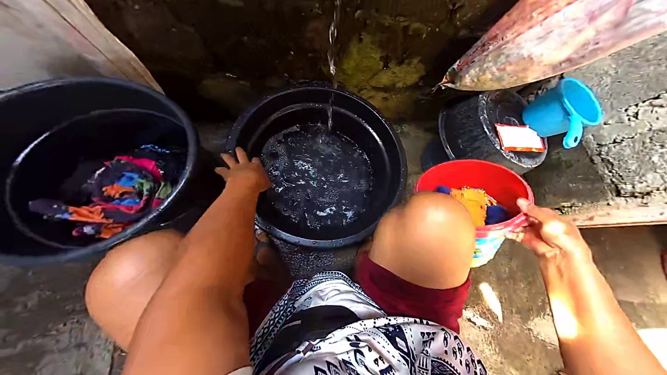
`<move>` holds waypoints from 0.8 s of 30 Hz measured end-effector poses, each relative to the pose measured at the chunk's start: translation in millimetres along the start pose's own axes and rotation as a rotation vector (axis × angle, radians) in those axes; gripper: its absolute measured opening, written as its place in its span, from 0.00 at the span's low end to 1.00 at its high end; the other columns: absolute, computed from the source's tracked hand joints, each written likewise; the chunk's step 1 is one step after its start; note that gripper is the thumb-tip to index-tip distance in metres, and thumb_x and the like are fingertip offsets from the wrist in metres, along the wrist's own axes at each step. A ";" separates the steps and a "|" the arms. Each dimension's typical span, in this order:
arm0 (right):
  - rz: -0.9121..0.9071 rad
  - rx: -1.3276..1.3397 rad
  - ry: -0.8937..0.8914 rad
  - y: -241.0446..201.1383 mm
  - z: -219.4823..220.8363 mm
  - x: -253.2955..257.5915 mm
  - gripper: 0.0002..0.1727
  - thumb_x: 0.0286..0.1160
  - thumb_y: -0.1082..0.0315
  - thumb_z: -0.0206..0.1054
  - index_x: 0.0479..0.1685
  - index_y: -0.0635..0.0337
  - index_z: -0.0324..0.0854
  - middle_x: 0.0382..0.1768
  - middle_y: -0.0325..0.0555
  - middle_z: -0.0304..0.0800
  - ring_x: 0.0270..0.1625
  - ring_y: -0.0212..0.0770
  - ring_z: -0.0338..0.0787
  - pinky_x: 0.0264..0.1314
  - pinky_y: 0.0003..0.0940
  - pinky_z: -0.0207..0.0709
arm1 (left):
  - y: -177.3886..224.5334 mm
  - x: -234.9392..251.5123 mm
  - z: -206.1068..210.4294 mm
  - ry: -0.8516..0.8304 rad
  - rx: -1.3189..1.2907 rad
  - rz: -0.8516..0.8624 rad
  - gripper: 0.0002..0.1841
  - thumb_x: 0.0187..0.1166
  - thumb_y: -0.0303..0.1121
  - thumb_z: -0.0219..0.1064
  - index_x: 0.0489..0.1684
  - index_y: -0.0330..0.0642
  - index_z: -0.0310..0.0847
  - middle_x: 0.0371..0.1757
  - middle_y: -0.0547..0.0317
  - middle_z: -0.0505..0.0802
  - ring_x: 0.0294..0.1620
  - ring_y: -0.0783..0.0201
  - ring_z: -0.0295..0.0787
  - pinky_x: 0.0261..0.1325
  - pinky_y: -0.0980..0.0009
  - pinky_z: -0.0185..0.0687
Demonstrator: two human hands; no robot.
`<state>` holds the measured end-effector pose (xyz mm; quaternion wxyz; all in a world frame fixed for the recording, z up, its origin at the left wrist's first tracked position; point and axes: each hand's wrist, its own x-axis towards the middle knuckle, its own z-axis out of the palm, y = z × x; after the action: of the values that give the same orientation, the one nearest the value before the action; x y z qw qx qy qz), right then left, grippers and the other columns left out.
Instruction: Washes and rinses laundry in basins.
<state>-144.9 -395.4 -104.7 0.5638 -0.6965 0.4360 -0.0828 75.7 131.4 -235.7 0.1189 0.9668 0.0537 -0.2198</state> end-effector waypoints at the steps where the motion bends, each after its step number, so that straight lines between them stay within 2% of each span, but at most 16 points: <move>1: -0.021 -0.003 -0.022 -10.3 12.6 -0.1 0.11 0.88 0.59 0.61 0.48 0.59 0.75 0.22 0.39 0.86 0.21 0.35 0.88 0.25 0.36 0.89 | -1.1 -0.7 4.0 0.048 -0.055 0.004 0.46 0.61 0.41 0.86 0.84 0.36 0.70 0.94 0.25 0.43 0.89 0.12 0.33 0.72 0.08 0.42; 3: -0.064 -0.030 -0.031 -34.4 45.5 -2.2 0.11 0.88 0.60 0.62 0.47 0.60 0.75 0.20 0.38 0.85 0.17 0.35 0.87 0.21 0.33 0.87 | -4.2 -1.5 5.5 0.131 -0.159 0.005 0.49 0.60 0.32 0.85 0.87 0.35 0.63 0.93 0.23 0.38 0.87 0.09 0.38 0.68 0.08 0.50; 6: -0.141 -0.181 -0.062 -77.9 92.2 -0.9 0.15 0.85 0.55 0.66 0.45 0.59 0.77 0.18 0.35 0.83 0.14 0.31 0.83 0.19 0.30 0.84 | -15.5 -0.3 4.6 0.125 -0.183 -0.036 0.49 0.63 0.31 0.82 0.89 0.29 0.57 0.94 0.26 0.40 0.85 0.11 0.48 0.65 0.14 0.64; 8: -0.205 -0.388 -0.091 -106.6 125.1 2.1 0.21 0.79 0.49 0.71 0.47 0.60 0.80 0.21 0.35 0.82 0.15 0.29 0.79 0.20 0.30 0.81 | -19.9 1.3 9.8 0.101 -0.145 -0.049 0.48 0.63 0.31 0.82 0.88 0.29 0.59 0.96 0.33 0.38 0.87 0.15 0.48 0.66 0.19 0.70; 9: -0.236 -0.537 -0.106 -120.3 145.0 1.1 0.26 0.76 0.45 0.72 0.49 0.62 0.80 0.23 0.39 0.81 0.16 0.32 0.79 0.21 0.33 0.82 | -21.4 2.4 14.8 0.106 -0.135 -0.044 0.47 0.62 0.30 0.82 0.87 0.29 0.61 0.96 0.34 0.36 0.88 0.16 0.46 0.67 0.20 0.71; 10: -0.272 -0.693 -0.124 -132.0 167.1 1.1 0.31 0.73 0.41 0.73 0.50 0.64 0.81 0.26 0.44 0.83 0.18 0.36 0.82 0.24 0.39 0.84 | -23.6 3.6 20.5 0.117 -0.136 -0.040 0.46 0.61 0.30 0.82 0.85 0.29 0.64 0.96 0.35 0.35 0.90 0.18 0.42 0.69 0.21 0.69; 12: -0.360 -0.926 -0.172 -149.5 211.0 -1.5 0.40 0.67 0.35 0.76 0.52 0.70 0.83 0.38 0.63 0.89 0.32 0.56 0.90 0.39 0.61 0.85 | -26.1 4.7 28.7 0.143 -0.123 -0.030 0.41 0.61 0.27 0.81 0.81 0.28 0.70 0.97 0.37 0.33 0.91 0.19 0.37 0.74 0.21 0.66; 13: -0.416 -1.014 -0.197 -154.2 233.1 -4.2 0.42 0.65 0.34 0.76 0.52 0.73 0.83 0.43 0.70 0.89 0.40 0.65 0.91 0.47 0.70 0.83 | -26.0 5.0 29.8 0.141 -0.111 -0.030 0.41 0.61 0.27 0.81 0.81 0.29 0.71 0.97 0.38 0.33 0.92 0.19 0.36 0.75 0.22 0.65; 14: -0.480 -1.092 -0.214 -156.1 255.7 -10.0 0.43 0.64 0.34 0.77 0.51 0.75 0.83 0.46 0.74 0.88 0.46 0.70 0.91 0.51 0.74 0.80 | -25.5 4.6 30.6 0.133 -0.104 -0.033 0.40 0.62 0.27 0.80 0.81 0.29 0.71 0.97 0.38 0.32 0.92 0.20 0.35 0.75 0.22 0.65; 16: -0.587 -1.212 -0.255 -153.4 299.4 -22.6 0.42 0.65 0.37 0.78 0.49 0.77 0.83 0.51 0.77 0.86 0.57 0.74 0.87 0.59 0.77 0.75 | -24.9 2.8 31.2 0.118 -0.106 -0.040 0.39 0.61 0.26 0.80 0.79 0.30 0.73 0.97 0.40 0.29 0.93 0.21 0.33 0.75 0.21 0.64; 18: -0.621 -1.337 -0.291 -147.5 339.3 -31.3 0.41 0.65 0.38 0.78 0.51 0.76 0.83 0.55 0.76 0.86 0.63 0.74 0.85 0.59 0.76 0.75 | -25.8 3.1 29.9 0.097 -0.091 -0.050 0.37 0.62 0.24 0.79 0.78 0.31 0.75 0.97 0.42 0.28 0.93 0.22 0.31 0.75 0.22 0.64; 21: -0.663 -1.434 -0.313 -133.1 377.1 -38.2 0.38 0.69 0.38 0.75 0.46 0.74 0.84 0.53 0.73 0.87 0.60 0.72 0.88 0.53 0.73 0.78 | -27.8 4.8 30.2 0.068 -0.085 -0.049 0.33 0.65 0.23 0.77 0.77 0.32 0.76 0.97 0.44 0.27 0.93 0.22 0.31 0.77 0.25 0.66; 24: -0.670 -1.460 -0.316 -122.0 396.2 -45.7 0.36 0.72 0.40 0.73 0.52 0.73 0.82 0.55 0.72 0.87 0.61 0.71 0.88 0.55 0.71 0.79 | -29.1 6.0 32.5 0.053 -0.080 -0.061 0.30 0.68 0.23 0.75 0.75 0.34 0.79 0.97 0.47 0.27 0.94 0.24 0.30 0.77 0.26 0.66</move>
<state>130.6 -82.7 -121.8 -0.0316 -0.9850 0.0642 0.1570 63.2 151.5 -272.8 0.1492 0.9647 0.0949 -0.1952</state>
